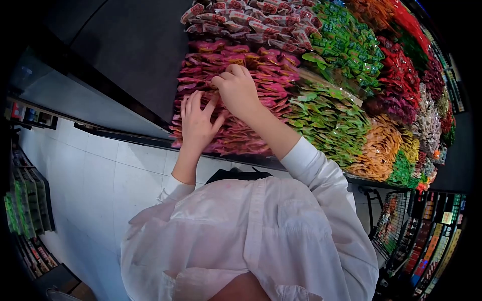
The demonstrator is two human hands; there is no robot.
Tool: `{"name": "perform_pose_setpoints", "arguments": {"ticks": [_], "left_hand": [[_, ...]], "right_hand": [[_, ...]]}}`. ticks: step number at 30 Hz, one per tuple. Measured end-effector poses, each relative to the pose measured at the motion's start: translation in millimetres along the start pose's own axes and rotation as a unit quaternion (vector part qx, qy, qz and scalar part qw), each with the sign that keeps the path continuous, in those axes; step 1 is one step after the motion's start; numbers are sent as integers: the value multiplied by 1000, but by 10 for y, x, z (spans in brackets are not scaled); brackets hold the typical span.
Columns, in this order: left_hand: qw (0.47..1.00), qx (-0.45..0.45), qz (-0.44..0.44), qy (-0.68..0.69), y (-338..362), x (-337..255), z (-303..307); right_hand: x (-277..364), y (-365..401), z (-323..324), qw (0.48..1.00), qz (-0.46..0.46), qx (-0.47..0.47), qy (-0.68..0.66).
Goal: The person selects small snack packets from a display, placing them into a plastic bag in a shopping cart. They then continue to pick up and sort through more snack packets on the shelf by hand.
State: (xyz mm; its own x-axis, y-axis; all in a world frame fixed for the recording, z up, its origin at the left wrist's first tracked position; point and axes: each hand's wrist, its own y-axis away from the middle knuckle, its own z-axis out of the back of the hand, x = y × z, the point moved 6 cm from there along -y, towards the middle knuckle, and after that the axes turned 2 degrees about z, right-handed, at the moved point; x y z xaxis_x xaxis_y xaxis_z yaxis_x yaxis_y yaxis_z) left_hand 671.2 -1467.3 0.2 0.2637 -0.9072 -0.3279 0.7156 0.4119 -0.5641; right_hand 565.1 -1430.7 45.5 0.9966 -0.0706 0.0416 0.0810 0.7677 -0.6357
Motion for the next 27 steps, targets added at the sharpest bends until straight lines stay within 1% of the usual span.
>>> {"name": "perform_pose_setpoints", "arguments": {"ticks": [2,3,5,6,9,10,12,13,14,18,20,22,24,26,27], "left_hand": [[1000,1,0,-1,0,4,-8],[1000,1,1,-2,0,7,-16],[1000,-5,0,-3,-2,8,-18],[1000,-9,-1,-4,7,4,-15],[1000,3,9,-6,17,10,-35],[1000,2,5,-6,12,0,-30],[1000,-20,-13,-18,-5,-37,11],[1000,-3,-15,-25,-5,-34,-16],[999,13,-17,-30,-3,-30,-39],[998,36,-20,-42,-61,-57,-47],[997,50,-13,-51,-90,-61,-92],[997,68,1,-48,-128,-92,-102],[997,31,8,-71,-147,-242,-16],[998,-14,-2,-56,-164,-523,73],[999,-29,-25,-22,-128,-661,42]], "right_hand": [[-22,-28,21,998,8,-36,44],[-16,-16,8,998,7,-38,45],[19,27,-74,998,35,-7,42],[19,54,-89,998,34,-7,44],[-65,80,-221,995,-13,93,31],[-86,71,-213,995,-14,89,33],[-150,58,-250,989,-44,137,-19],[-191,50,-256,983,-53,172,-37],[-186,65,-232,981,-46,182,-46],[5,349,176,995,-24,46,-87],[47,564,452,994,-27,32,-100],[-35,844,717,991,-50,30,-122],[-192,1144,1000,991,-78,18,-110],[-401,1493,1301,983,-102,-9,-150],[-503,1654,1476,983,-121,-31,-136]]}}
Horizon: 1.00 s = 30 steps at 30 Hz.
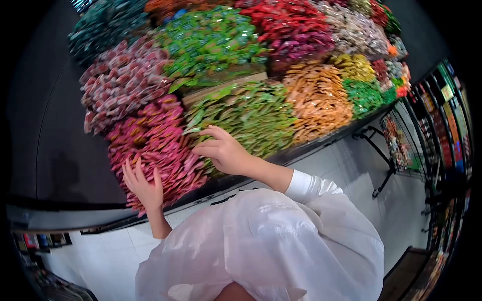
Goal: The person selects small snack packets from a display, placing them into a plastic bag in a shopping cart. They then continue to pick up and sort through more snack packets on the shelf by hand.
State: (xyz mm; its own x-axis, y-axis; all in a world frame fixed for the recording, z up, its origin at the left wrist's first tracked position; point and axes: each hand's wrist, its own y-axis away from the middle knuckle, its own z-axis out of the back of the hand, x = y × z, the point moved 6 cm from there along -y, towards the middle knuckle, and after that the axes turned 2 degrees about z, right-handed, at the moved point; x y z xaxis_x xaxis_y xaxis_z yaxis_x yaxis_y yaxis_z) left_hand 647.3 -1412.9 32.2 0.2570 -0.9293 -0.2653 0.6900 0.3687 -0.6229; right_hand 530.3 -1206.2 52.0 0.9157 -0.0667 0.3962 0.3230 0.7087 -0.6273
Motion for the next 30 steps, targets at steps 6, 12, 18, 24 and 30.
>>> {"name": "perform_pose_setpoints", "arguments": {"ticks": [6,12,18,24,30], "left_hand": [[966,69,-67,239,9,-1514,-421],[906,152,-163,359,112,-3486,-1125],[879,187,-135,417,300,-5410,-1813],[843,277,-183,423,378,-6772,-2104],[816,306,-166,461,342,-7343,-2504]], "right_hand": [[-605,815,972,990,-65,-129,-3],[-1212,1810,2046,985,-65,-157,-10],[-2113,2950,3509,978,-113,-173,-16],[-2555,3608,4439,972,-142,-185,-22],[-2881,3970,4794,957,-167,-235,-31]]}}
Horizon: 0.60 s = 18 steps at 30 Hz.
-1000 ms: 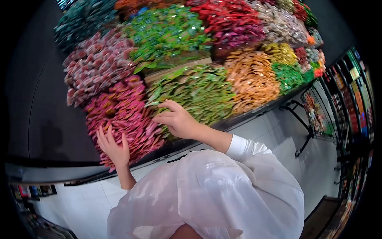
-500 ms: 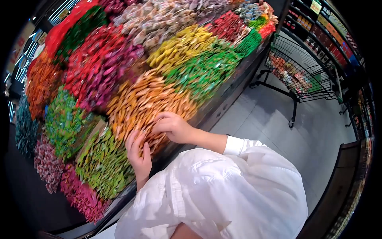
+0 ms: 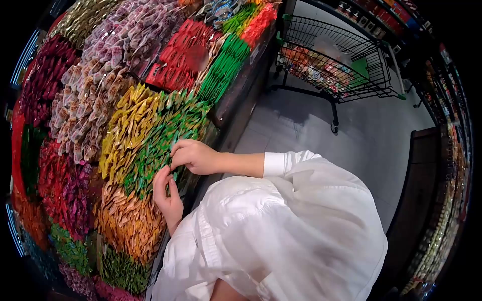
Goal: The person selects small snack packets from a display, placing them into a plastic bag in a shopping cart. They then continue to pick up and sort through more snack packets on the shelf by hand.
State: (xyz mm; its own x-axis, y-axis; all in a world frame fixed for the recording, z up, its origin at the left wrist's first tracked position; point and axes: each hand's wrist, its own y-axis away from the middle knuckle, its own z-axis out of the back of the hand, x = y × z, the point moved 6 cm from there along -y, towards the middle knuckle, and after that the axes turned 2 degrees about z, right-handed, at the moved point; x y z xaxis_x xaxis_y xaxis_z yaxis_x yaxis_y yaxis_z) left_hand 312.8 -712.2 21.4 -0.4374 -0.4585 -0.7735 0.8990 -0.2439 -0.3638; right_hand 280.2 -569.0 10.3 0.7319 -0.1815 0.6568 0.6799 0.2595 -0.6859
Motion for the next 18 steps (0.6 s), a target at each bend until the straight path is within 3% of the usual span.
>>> {"name": "perform_pose_setpoints", "arguments": {"ticks": [2,5,7,10,15,18], "left_hand": [[986,30,58,151,-90,92,-277],[993,88,-21,80,-422,-102,-704],[979,113,27,169,-687,-182,-1082],[966,192,11,175,-1056,-277,-1728],[935,249,35,250,-1710,-373,-3138],[914,272,123,274,-2170,-365,-4348]], "right_hand": [[-92,-39,214,1000,7,0,24],[-289,-79,655,999,-16,-16,35],[-490,-73,1045,997,-10,-37,68],[-863,40,1745,993,-52,-57,94],[-1693,572,3461,957,-121,-150,216],[-2351,994,4941,902,-190,-273,276]]}}
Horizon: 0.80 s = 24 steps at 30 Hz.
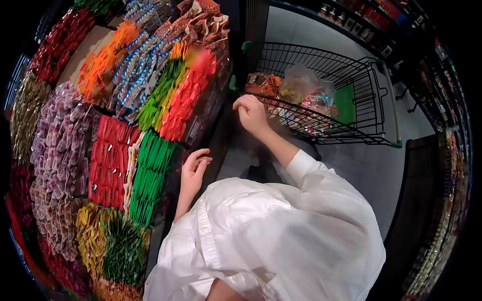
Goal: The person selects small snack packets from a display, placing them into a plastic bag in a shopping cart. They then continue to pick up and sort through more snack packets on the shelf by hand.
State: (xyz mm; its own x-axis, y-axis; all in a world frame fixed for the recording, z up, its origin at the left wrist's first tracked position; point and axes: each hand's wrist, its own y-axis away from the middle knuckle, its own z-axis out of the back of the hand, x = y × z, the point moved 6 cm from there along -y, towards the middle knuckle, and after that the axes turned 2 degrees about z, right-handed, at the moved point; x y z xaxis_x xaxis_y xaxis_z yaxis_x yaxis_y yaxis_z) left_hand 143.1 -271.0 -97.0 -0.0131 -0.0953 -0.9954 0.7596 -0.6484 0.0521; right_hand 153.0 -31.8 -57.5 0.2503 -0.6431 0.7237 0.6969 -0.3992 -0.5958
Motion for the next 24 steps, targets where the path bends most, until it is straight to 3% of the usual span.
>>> {"name": "perform_pose_setpoints", "arguments": {"ticks": [3,5,6,8,9,10,12,15,16,20,22,23,24], "left_hand": [[994,20,67,87,-1026,100,-812],[993,77,63,64,-1639,151,-1385],[993,85,55,65,-1914,242,-1635],[982,142,115,44,-2410,433,-2097],[971,170,160,45,-2616,526,-2301],[969,174,168,43,-2832,684,-2459],[941,143,295,81,-3136,1101,-2692],[927,76,361,68,-3400,1161,-2857],[924,73,370,67,-3460,1238,-2932],[933,41,358,16,-3626,1534,-3133],[931,25,364,-16,-3687,1674,-3184],[930,11,366,-46,-3759,1773,-3229],[946,-41,313,-78,-3798,1889,-3231]], "right_hand": [[-1519,-498,895,986,-116,-86,83],[-2517,-612,1464,937,-302,-60,164],[-2983,-648,1699,934,-311,-61,166],[-3852,-477,1896,905,-383,33,183],[-4045,-425,1939,900,-395,34,181],[-4236,-395,1900,878,-407,120,220],[-4588,-319,1788,846,-372,246,291],[-5134,-119,1522,819,-349,316,328],[-5215,-90,1392,758,-366,424,334],[-5192,31,1152,754,-407,445,259],[-5324,318,994,719,-521,435,152],[-5055,212,957,684,-528,437,251],[-5016,218,924,704,-495,423,283]]}}
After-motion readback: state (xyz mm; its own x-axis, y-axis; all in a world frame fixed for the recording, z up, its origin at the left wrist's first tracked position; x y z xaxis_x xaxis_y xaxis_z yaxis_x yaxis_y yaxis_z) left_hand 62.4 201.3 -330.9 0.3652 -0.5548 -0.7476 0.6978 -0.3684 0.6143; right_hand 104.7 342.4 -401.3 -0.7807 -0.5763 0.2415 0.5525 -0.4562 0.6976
